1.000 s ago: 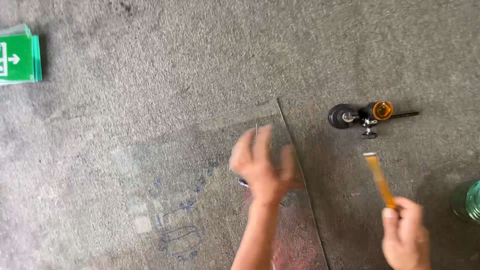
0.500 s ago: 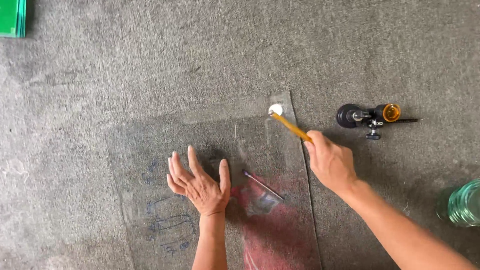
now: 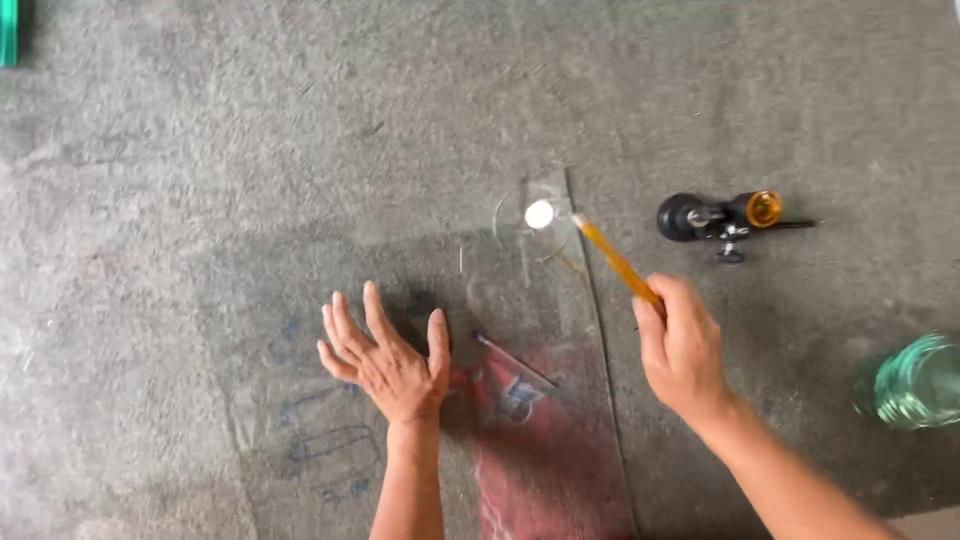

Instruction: Using a circular glass cutter to score circular shapes on a glass pane

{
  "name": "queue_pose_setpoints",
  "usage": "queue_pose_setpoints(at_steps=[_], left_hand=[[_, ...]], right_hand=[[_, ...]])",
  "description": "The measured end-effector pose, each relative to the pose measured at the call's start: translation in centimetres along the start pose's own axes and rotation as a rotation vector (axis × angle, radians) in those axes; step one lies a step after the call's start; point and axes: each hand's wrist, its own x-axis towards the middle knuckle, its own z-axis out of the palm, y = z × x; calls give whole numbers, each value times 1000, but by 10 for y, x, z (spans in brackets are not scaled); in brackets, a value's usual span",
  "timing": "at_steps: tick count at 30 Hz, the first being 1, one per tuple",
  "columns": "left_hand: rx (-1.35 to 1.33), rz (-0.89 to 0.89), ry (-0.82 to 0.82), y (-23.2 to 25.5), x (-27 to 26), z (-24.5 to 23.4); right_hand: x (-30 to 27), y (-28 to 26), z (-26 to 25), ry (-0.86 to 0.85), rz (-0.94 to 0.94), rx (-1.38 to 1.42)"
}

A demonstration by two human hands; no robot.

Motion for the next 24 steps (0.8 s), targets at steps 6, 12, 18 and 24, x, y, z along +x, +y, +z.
queue_pose_setpoints(at_steps=[6, 12, 18, 24], left_hand=[[3, -44, -45, 14, 0, -10], [-63, 138, -6, 42, -12, -17], [-150, 358, -248, 88, -54, -13], [-204, 292, -322, 50, -68, -26]], right_hand=[[-114, 77, -36, -38, 307, -138], [-80, 76, -61, 46, 255, -334], [44, 90, -84, 116, -45, -341], [84, 162, -71, -318, -136, -521]])
